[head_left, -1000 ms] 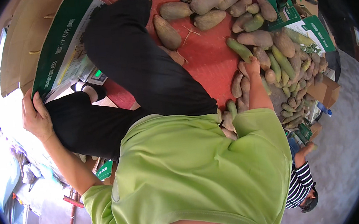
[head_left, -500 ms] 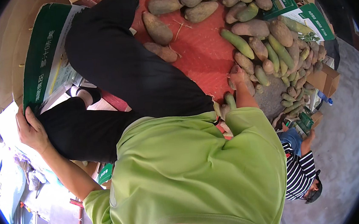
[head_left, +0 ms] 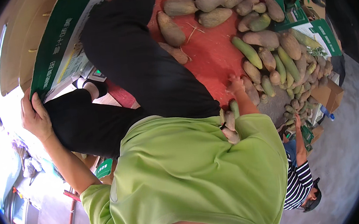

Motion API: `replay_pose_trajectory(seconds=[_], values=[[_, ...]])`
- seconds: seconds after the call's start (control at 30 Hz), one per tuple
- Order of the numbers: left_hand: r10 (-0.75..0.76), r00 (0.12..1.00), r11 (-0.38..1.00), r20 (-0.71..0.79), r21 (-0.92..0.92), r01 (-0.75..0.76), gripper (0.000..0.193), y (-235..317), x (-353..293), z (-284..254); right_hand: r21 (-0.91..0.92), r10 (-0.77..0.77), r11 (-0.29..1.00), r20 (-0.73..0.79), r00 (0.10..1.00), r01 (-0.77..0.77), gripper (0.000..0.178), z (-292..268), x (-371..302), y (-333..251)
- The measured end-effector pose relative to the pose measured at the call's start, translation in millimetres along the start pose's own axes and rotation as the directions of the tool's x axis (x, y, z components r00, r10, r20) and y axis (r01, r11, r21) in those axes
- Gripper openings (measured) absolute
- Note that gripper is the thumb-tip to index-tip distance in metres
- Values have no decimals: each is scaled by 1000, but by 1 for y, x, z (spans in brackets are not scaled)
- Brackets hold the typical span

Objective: Sort and weigh produce into cardboard boxes for packaging.

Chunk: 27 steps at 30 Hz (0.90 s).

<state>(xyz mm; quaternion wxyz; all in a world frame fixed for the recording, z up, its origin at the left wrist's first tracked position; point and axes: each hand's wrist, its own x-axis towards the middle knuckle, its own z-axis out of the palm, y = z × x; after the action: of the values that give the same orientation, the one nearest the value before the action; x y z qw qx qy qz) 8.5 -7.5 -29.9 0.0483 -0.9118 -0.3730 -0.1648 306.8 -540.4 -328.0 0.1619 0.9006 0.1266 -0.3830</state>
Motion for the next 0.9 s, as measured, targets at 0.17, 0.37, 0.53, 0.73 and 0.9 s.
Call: replay_pose_trajectory(seconds=[0.17,0.37,0.53,0.73,0.9], values=[[35,999,999,-23,29,-34,16,-2,2,3,-337,-136,924,161,978,184,34,40,-1,-7],[-20,1000,1000,11,-3,20,15,8,3,-4,-333,-183,925,40,982,186,27,43,13,16],[52,997,998,-58,22,-50,15,10,7,-8,-61,63,996,11,998,-62,28,21,31,37],[47,997,997,-66,-65,-51,18,4,9,-3,636,-36,707,-405,914,310,21,3,79,59],[62,993,996,-98,-54,-67,19,2,5,-9,792,-36,223,-576,817,569,28,-179,5,-74]])
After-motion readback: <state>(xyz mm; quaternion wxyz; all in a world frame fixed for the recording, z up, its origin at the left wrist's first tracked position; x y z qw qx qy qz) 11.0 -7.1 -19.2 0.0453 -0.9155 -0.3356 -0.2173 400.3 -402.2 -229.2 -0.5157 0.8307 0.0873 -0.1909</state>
